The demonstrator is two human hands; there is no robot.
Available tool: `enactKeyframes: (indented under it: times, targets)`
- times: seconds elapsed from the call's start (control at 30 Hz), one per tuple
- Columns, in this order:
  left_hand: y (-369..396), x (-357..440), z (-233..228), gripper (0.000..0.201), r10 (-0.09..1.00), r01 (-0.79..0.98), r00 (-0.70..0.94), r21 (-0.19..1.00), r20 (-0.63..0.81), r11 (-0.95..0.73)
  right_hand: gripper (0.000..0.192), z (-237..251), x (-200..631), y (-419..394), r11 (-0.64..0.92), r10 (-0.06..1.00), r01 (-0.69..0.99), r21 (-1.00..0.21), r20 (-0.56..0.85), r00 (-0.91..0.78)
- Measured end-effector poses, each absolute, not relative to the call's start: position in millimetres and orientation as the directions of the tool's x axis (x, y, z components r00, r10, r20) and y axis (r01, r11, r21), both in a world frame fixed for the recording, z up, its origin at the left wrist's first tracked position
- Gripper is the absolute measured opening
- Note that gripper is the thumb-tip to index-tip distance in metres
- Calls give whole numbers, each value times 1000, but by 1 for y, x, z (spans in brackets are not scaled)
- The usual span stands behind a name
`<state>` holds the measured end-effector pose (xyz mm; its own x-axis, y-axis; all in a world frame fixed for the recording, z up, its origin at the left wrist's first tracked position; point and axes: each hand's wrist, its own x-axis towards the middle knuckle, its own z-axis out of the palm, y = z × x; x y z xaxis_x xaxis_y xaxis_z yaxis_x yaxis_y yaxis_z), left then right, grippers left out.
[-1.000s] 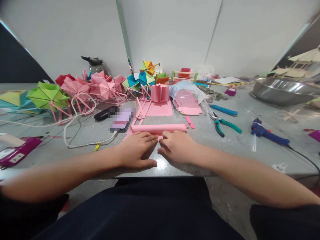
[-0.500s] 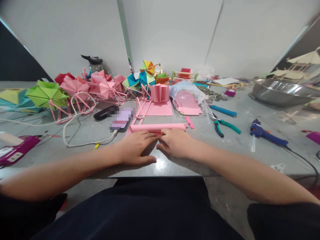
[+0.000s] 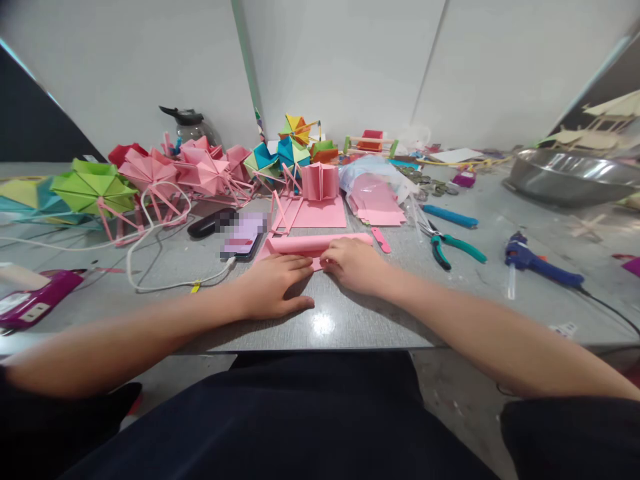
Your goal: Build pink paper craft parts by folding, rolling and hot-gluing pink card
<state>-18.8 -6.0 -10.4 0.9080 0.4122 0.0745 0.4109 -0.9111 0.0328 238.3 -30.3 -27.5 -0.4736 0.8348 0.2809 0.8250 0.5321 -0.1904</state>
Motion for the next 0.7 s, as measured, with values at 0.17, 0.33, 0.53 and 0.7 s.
enactKeyframes:
  times: [0.17, 0.33, 0.53, 0.7]
  targets:
    - [2, -18, -13, 53, 417, 415, 901, 43, 120, -909, 14, -33, 237, -11, 496, 863, 837, -229, 232, -448]
    - [0, -17, -10, 42, 405, 404, 904, 35, 135, -914, 15, -29, 233, -21, 527, 845, 843, -102, 164, -509]
    - [-44, -23, -5, 69, 375, 374, 924, 26, 69, -927, 16, -26, 227, -64, 538, 839, 838, -93, 153, -522]
    - [-71, -22, -17, 76, 324, 325, 946, -102, 22, -940, 19, -25, 223, -70, 501, 862, 861, -85, 145, -487]
